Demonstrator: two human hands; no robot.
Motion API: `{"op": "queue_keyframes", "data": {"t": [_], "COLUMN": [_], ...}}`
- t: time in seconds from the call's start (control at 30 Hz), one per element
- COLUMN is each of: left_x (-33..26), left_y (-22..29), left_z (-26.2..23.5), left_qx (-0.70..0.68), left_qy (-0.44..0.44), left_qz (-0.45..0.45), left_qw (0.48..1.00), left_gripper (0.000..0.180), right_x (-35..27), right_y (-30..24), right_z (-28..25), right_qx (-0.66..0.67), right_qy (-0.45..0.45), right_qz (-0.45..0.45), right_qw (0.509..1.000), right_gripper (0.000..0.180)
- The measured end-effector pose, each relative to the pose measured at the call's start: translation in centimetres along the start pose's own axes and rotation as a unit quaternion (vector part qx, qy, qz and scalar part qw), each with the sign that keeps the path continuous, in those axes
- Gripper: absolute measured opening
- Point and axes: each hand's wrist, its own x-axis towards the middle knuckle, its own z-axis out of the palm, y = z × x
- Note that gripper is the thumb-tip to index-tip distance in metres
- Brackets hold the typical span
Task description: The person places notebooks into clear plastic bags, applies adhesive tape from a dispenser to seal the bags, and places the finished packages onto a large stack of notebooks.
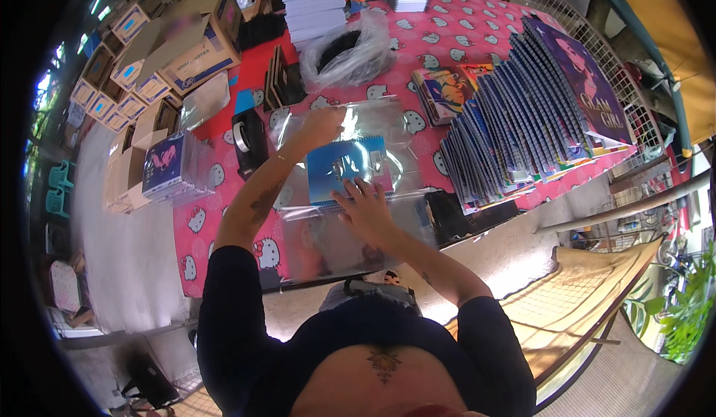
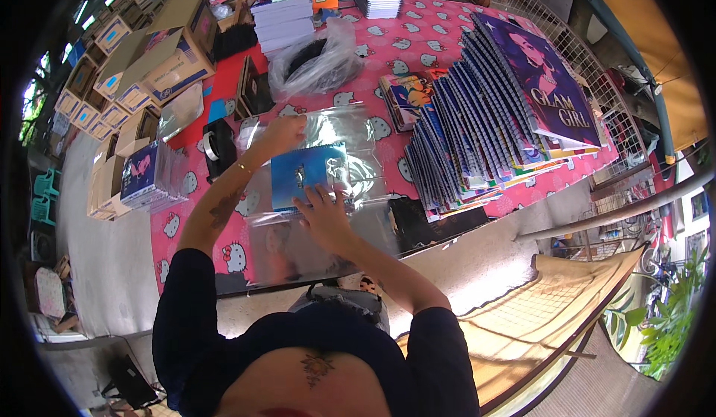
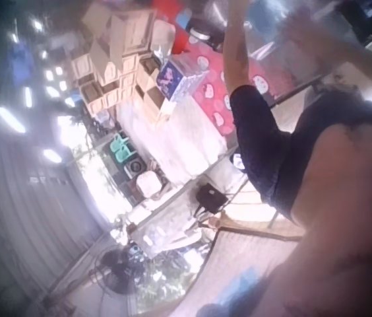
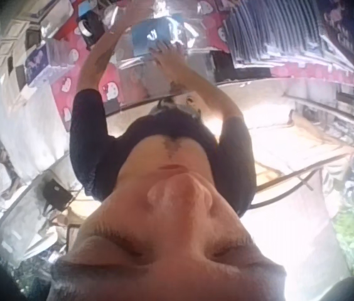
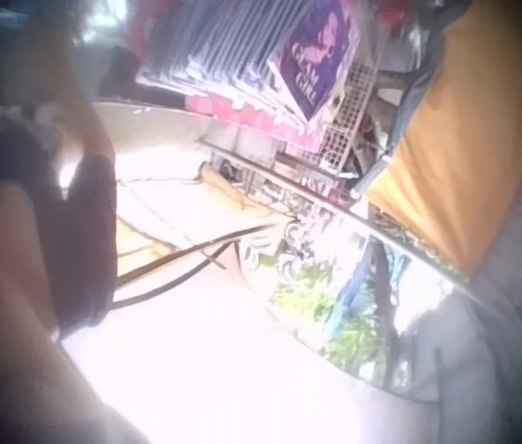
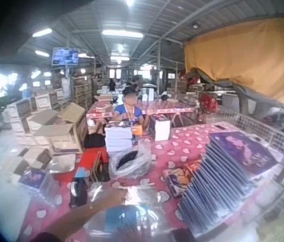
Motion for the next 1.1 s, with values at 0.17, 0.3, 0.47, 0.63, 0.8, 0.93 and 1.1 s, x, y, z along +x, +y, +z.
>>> {"op": "queue_keyframes", "data": {"t": [0.17,0.3,0.47,0.63,0.8,0.93,1.1], "left_x": [-6.6,-11.1,-10.8,-10.3,-12.6,-7.8,-11.4], "left_y": [5.8,9.3,10.3,9.9,10.6,12.5,10.4], "left_z": [0.7,3.2,5.2,4.1,3.9,6.4,5.4], "left_qx": [-0.028,-0.160,-0.183,-0.174,-0.073,-0.101,-0.060], "left_qy": [0.091,0.128,0.165,0.082,0.124,0.153,0.141], "left_qz": [-0.011,-0.108,-0.111,-0.177,-0.127,-0.067,-0.114], "left_qw": [0.995,0.973,0.963,0.965,0.981,0.981,0.982], "left_gripper": [0.008,0.012,0.010,0.009,0.008,0.020,0.024], "right_x": [0.3,-0.2,-0.3,2.4,7.2,2.8,0.1], "right_y": [0.2,-0.1,1.6,7.3,14.4,21.4,9.9], "right_z": [1.1,2.2,2.3,2.0,0.2,-1.4,-2.9], "right_qx": [0.029,-0.017,-0.043,0.233,0.199,0.251,0.136], "right_qy": [0.025,0.016,0.013,0.087,0.196,0.143,0.349], "right_qz": [-0.002,-0.005,0.003,0.161,0.218,0.194,0.206], "right_qw": [0.999,1.000,0.999,0.955,0.935,0.938,0.904], "right_gripper": [0.051,0.047,0.047,0.048,0.064,0.036,0.017]}}
